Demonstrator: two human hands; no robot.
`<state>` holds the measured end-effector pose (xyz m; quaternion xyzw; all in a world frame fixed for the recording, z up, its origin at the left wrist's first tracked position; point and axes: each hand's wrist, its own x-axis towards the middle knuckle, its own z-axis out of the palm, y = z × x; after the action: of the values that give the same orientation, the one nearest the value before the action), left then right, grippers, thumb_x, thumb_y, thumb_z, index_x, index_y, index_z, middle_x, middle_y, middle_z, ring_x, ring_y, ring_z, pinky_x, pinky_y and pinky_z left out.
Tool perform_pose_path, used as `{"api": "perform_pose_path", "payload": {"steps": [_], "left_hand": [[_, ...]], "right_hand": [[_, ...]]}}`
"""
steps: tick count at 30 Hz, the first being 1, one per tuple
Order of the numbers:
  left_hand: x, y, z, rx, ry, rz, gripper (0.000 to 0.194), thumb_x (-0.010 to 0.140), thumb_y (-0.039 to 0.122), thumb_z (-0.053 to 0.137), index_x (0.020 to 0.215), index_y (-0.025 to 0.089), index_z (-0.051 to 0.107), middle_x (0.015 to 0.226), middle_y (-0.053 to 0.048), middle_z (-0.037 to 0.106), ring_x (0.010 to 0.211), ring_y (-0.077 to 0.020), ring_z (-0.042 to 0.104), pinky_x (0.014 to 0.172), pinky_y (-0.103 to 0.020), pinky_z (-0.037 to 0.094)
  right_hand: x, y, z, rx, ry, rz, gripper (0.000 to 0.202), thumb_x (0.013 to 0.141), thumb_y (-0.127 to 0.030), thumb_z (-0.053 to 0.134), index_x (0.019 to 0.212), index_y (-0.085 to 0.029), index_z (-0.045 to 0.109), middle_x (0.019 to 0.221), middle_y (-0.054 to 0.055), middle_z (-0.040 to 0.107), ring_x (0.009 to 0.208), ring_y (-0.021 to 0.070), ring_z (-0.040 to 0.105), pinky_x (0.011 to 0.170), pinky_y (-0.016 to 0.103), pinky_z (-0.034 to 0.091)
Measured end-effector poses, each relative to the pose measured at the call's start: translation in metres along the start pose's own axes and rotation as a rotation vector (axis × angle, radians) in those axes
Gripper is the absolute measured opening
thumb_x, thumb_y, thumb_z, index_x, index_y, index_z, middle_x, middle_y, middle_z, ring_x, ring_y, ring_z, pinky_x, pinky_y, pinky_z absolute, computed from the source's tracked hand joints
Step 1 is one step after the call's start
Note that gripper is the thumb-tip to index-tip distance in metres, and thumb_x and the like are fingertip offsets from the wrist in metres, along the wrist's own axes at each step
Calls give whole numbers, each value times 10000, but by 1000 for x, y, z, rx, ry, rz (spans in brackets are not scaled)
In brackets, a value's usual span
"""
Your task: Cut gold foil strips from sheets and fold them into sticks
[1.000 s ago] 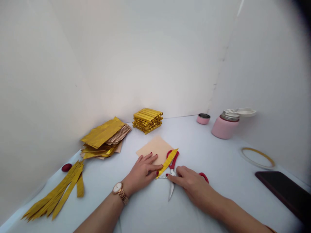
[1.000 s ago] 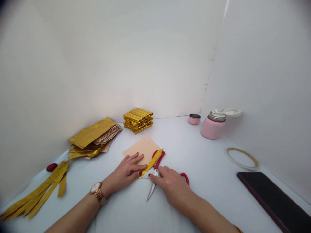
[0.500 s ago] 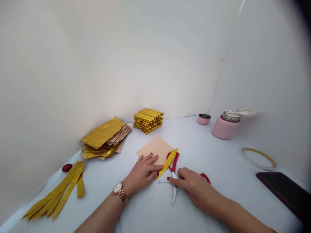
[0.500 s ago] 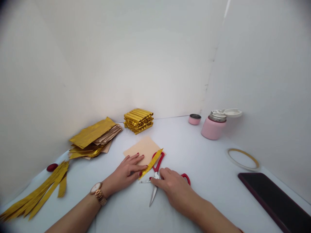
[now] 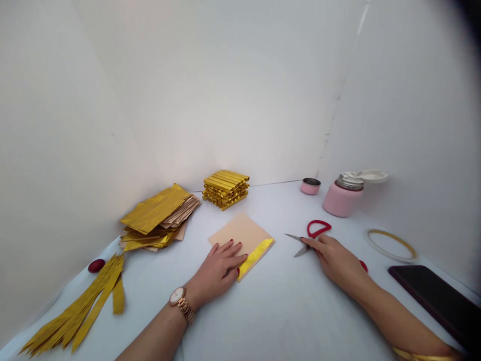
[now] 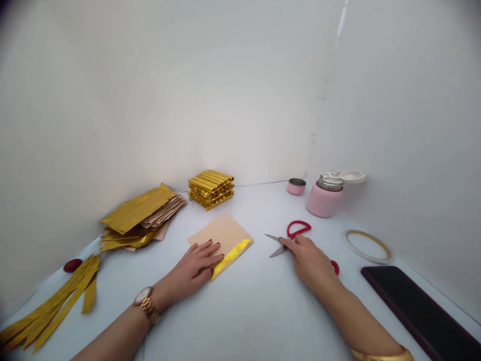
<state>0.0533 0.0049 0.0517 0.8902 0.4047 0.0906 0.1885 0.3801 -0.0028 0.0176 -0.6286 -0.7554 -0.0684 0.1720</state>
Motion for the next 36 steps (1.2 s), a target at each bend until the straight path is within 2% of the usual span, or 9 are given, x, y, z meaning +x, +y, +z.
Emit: {"api": "perform_pose_path", "payload": {"steps": [3, 8, 13, 19, 25, 28, 32, 36], "left_hand": [[-1, 1, 0, -12, 10, -14, 452, 856, 174, 374, 1265, 348, 455, 1413, 17, 333, 1323, -226, 210, 1045, -495, 157], [-2, 0, 2, -46, 57, -25, 410, 824, 370, 518, 1232, 331, 501, 1385, -25, 386, 1310, -263, 240, 1039, -508, 159], [-3, 0, 4, -79, 98, -26, 370, 826, 304, 515, 1194, 327, 541, 1354, -26, 432, 1290, -249, 290, 1042, -496, 162], [-5, -1, 6, -80, 161, 10, 332, 853, 177, 444, 1111, 319, 597, 1275, -8, 524, 1239, -215, 379, 1031, -484, 184], [-4, 4, 6, -89, 245, 8, 224, 801, 249, 574, 1017, 239, 628, 1218, -63, 542, 1159, -217, 436, 987, -366, 293], [-4, 5, 8, -110, 287, -3, 127, 772, 227, 602, 894, 221, 638, 1193, -71, 535, 1139, -220, 439, 969, -344, 321], [-3, 6, 10, -150, 327, 4, 74, 740, 167, 614, 800, 210, 623, 1136, -67, 556, 1083, -213, 474, 930, -316, 362], [-4, 13, 9, -167, 371, -3, 115, 741, 97, 567, 707, 203, 598, 878, -32, 627, 883, -184, 551, 832, -296, 411]], "right_hand": [[0, 0, 2, -26, -5, 2, 400, 790, -108, 377, 1082, -211, 629, 837, 77, 572, 780, 215, 562, 604, 298, 458], [1, 1, -2, -89, 17, 56, 409, 784, -70, 364, 1065, -192, 635, 832, 91, 569, 785, 240, 553, 554, 312, 443], [3, 10, -6, -128, 89, 156, 384, 813, -105, 330, 1015, -143, 654, 800, 133, 565, 758, 282, 547, 471, 330, 418], [7, -8, -8, -20, 132, -15, 376, 829, -136, 355, 1122, -105, 588, 943, 155, 554, 832, 272, 533, 684, 409, 465], [5, -41, -5, 129, 82, -240, 349, 832, -131, 394, 1117, -199, 583, 1064, 112, 567, 965, 235, 541, 792, 384, 468], [4, -57, -5, 228, 16, -316, 408, 832, -134, 403, 1217, -217, 509, 1208, 109, 537, 1075, 234, 506, 862, 405, 444], [4, -70, -8, 286, -174, -358, 427, 866, -175, 387, 1286, -220, 446, 1321, 76, 481, 1203, 220, 421, 964, 441, 364], [5, -69, -8, 298, -198, -368, 385, 902, -249, 356, 1262, -201, 485, 1303, 87, 502, 1196, 223, 440, 964, 457, 368]]}}
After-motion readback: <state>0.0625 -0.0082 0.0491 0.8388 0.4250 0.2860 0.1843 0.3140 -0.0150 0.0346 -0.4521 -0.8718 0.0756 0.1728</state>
